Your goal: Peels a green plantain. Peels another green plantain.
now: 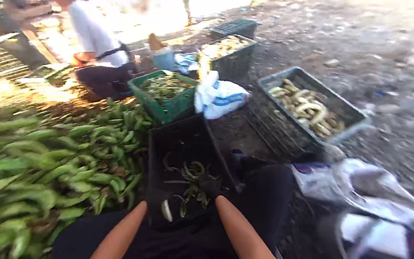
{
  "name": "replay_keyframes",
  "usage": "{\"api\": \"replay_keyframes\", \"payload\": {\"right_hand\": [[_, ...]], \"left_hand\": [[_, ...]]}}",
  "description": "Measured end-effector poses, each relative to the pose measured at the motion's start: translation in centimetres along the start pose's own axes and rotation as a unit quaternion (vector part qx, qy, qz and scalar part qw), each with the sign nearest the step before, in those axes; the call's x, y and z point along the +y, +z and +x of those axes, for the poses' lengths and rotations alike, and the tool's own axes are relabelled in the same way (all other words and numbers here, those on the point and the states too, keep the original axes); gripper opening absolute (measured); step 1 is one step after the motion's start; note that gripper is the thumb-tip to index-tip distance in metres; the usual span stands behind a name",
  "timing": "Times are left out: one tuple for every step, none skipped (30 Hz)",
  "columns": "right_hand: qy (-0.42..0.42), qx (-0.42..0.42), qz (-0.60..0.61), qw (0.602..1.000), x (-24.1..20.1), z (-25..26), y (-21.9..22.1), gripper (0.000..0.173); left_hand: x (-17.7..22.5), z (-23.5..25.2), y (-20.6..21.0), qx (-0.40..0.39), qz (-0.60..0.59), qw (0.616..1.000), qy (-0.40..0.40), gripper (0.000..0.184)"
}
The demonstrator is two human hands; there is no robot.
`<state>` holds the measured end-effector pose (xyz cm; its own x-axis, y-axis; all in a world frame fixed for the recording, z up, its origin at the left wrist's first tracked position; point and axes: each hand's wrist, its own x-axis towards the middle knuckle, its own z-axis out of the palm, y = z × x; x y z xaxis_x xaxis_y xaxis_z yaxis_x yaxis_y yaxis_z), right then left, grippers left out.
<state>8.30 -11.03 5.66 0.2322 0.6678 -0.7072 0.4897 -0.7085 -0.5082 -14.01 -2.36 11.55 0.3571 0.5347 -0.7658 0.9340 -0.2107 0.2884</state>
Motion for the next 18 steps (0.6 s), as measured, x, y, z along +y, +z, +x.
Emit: {"api": "replay_keyframes", "payload": {"right_hand": [[0.021,0.002,0.015,1.0,0.7,-0.3,-0.1,0.085],[0.034,0.002,0.028,0.999,1.1,-0.6,-0.4,0.084],[0.042,0.002,0.04,0.998,1.4,-0.8,-0.6,0.082],[0.039,-0.003,0.044,0.998,1.5,-1.2,-0.9,0.08],[0.031,-0.009,0.039,0.999,1.4,-1.8,-1.3,0.077],[0.022,-0.019,0.037,0.999,1.0,-2.9,-2.0,0.071],[0.02,-0.03,0.048,0.998,0.5,-4.4,-3.0,0.065],[0.017,-0.033,0.059,0.998,0.1,-5.8,-3.8,0.062],[0.007,-0.032,0.067,0.997,0.0,-6.5,-4.3,0.061],[-0.02,-0.026,0.055,0.998,0.6,-6.0,-4.0,0.06],[-0.068,-0.011,0.017,0.998,1.7,-4.7,-3.2,0.058],[-0.125,0.007,-0.025,0.992,2.7,-3.8,-2.4,0.052],[-0.121,0.019,-0.047,0.991,2.4,-4.2,-2.0,0.049],[-0.001,-0.005,-0.018,1.0,0.0,-5.3,-2.3,0.049],[0.017,-0.016,0.015,1.0,-0.1,-4.5,-2.5,0.054],[0.004,-0.024,0.029,0.999,0.5,-3.2,-2.4,0.059],[-0.012,-0.029,0.038,0.999,1.0,-2.3,-2.3,0.063],[-0.017,-0.022,0.037,0.999,1.4,-0.9,-1.7,0.068]], "left_hand": [[0.3,0.4,-0.2,-0.008,0.008,1.0,0.005,0.049],[1.1,0.5,-0.7,0.016,-0.022,1.0,0.006,0.048],[2.7,0.5,-1.6,0.061,-0.071,0.995,0.015,0.046],[5.5,-0.2,-3.0,0.099,-0.151,0.983,0.03,0.044],[9.0,-0.9,-4.9,0.125,-0.248,0.959,0.06,0.042],[12.1,-0.3,-6.8,0.152,-0.338,0.921,0.119,0.038],[15.3,0.4,-8.9,0.148,-0.424,0.871,0.198,0.036],[18.3,1.0,-10.9,0.104,-0.498,0.817,0.271,0.039],[21.2,1.1,-12.7,0.062,-0.539,0.78,0.312,0.048],[23.9,0.8,-13.9,0.047,-0.563,0.758,0.327,0.053],[26.4,0.1,-14.3,0.062,-0.559,0.757,0.333,0.053],[28.2,-0.2,-14.3,0.074,-0.539,0.77,0.334,0.054],[29.2,-0.6,-13.8,0.079,-0.503,0.796,0.327,0.057],[29.1,-0.7,-13.3,0.075,-0.458,0.823,0.326,0.059],[28.1,-0.3,-13.0,0.064,-0.409,0.85,0.326,0.06],[26.0,0.3,-12.9,0.064,-0.355,0.874,0.325,0.059],[23.0,0.7,-13.2,0.071,-0.299,0.895,0.322,0.059],[19.7,0.4,-13.9,0.098,-0.242,0.917,0.303,0.059]]}}
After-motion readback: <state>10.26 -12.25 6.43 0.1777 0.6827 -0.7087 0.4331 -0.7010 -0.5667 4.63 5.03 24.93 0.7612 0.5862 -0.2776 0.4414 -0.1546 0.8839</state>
